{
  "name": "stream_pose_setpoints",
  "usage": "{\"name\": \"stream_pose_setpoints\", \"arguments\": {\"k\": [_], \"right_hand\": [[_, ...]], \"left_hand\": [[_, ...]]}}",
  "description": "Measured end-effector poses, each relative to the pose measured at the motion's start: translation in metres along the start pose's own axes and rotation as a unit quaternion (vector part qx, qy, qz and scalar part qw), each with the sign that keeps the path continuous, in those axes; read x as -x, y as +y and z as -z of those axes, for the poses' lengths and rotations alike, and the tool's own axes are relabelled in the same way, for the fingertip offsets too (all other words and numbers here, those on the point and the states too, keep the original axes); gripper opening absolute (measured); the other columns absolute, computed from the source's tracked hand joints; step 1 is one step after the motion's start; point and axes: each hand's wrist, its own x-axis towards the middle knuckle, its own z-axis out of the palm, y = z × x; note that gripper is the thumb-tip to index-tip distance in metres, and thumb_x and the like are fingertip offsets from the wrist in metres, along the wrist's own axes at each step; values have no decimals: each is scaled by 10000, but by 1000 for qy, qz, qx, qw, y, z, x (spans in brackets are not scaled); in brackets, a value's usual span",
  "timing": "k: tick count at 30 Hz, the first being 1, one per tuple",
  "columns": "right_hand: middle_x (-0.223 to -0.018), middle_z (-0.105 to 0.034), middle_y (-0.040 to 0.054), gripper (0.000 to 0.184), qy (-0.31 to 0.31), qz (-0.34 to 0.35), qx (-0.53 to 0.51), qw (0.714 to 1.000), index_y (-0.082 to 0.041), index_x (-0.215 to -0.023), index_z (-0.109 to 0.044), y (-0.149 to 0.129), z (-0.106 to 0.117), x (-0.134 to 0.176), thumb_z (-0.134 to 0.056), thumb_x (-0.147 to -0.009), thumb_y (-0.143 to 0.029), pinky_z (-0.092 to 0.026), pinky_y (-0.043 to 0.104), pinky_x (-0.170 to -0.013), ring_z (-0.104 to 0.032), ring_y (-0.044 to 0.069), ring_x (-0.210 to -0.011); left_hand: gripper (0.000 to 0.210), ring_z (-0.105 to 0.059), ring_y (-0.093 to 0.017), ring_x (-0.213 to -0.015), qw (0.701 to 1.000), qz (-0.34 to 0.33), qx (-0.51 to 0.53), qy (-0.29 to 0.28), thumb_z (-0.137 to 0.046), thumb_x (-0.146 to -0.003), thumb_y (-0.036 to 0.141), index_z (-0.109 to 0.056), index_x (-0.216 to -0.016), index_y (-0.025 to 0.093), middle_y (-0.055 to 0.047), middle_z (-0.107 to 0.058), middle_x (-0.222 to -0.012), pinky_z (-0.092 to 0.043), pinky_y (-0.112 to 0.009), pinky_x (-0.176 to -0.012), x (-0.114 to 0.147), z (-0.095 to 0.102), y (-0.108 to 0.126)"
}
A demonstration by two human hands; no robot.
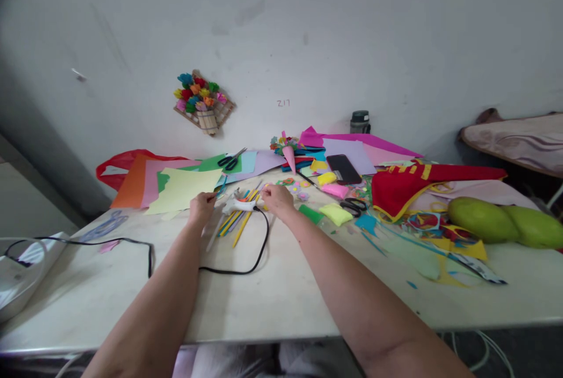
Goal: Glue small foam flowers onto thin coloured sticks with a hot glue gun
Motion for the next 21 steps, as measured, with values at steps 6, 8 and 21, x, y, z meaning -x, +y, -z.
{"name": "stream_pose_setpoints", "arguments": {"k": [6,8,21], "right_hand": [[-772,-685,26,224,15,-18,-42,999,-187,-744,-675,8,0,-7,-474,-774,-281,-408,208,-593,-600,132,-703],[-771,-686,22,221,19,-25,-57,998,-188,-757,-672,12,0,-9,-475,-774,-287,-416,211,-592,-606,131,-701],[-767,-685,21,213,33,-33,-80,996,-182,-770,-658,18,0,-14,-477,-763,-294,-442,233,-603,-618,139,-704]], "left_hand": [[311,-586,-205,-803,1000,-8,-24,-1,-453,-746,182,-682,-947,122,-123,-648,-883,-409,-256,-710,-1,-6,-4],[307,-585,-212,-826,999,-8,-38,-6,-459,-737,181,-685,-939,132,-120,-649,-885,-408,-261,-724,-3,-9,-7],[262,-584,-209,-811,994,26,6,102,-480,-705,186,-691,-852,134,-110,-651,-840,-416,-287,-745,0,1,-3]]}}
